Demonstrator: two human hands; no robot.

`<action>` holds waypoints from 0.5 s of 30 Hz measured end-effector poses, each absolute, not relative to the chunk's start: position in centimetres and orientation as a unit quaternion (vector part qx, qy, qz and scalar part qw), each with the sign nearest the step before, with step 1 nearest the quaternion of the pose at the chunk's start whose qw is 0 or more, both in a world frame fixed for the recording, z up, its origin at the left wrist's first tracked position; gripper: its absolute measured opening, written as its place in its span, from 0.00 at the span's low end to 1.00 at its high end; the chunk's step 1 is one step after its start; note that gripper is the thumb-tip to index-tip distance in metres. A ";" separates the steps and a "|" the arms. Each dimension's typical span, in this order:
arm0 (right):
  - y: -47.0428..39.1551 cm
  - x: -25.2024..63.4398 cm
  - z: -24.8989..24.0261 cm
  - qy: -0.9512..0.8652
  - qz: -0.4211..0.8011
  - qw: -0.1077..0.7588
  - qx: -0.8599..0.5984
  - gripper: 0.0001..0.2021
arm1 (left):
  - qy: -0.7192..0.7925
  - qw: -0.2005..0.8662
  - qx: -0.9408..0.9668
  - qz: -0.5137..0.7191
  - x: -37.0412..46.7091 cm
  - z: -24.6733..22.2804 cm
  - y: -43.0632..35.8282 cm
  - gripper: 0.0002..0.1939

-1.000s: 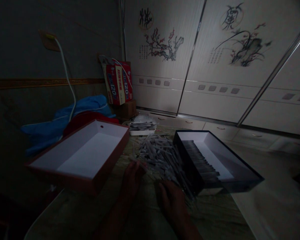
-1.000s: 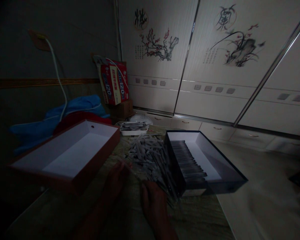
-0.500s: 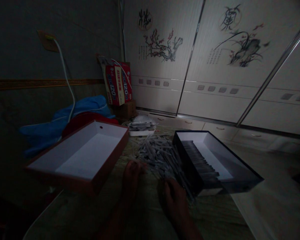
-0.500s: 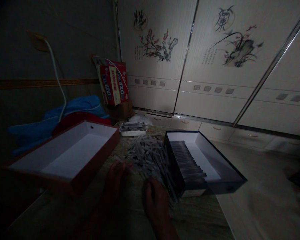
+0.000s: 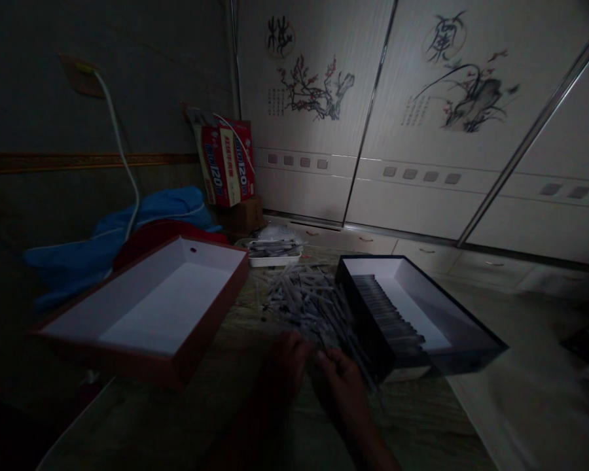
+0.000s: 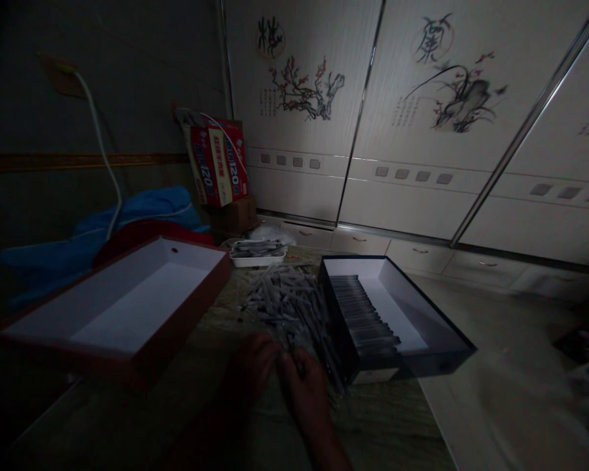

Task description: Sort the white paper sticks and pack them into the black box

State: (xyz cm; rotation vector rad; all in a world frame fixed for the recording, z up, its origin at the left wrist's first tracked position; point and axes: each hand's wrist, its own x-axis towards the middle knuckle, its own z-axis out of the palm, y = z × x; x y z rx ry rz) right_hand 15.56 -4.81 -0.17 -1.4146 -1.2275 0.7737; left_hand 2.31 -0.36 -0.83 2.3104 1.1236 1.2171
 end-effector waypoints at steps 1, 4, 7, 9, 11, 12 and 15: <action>-4.7 15.6 -0.1 -0.510 0.320 0.529 -0.598 0.17 | 0.405 0.169 0.779 0.447 2.4 -0.8 -0.3 0.11; -4.6 15.6 0.1 -0.492 0.313 0.534 -0.612 0.16 | 0.469 0.276 0.637 0.545 2.3 -0.6 -0.1 0.12; -4.6 15.4 0.0 -0.498 0.305 0.528 -0.617 0.15 | 0.459 0.477 0.516 0.544 2.4 -0.3 0.3 0.15; -4.7 15.2 -0.4 -0.520 0.287 0.519 -0.614 0.15 | 0.413 0.590 0.477 0.504 2.5 0.0 0.4 0.17; -4.8 15.1 -0.7 -0.544 0.262 0.516 -0.608 0.15 | 0.378 0.640 0.453 0.492 2.5 0.1 0.5 0.17; -4.8 15.1 -0.8 -0.552 0.246 0.517 -0.606 0.15 | 0.370 0.647 0.439 0.501 2.5 0.2 0.6 0.16; -5.0 15.6 -0.7 -0.560 0.199 0.526 -0.608 0.15 | 0.378 0.638 0.368 0.562 2.0 0.2 1.0 0.14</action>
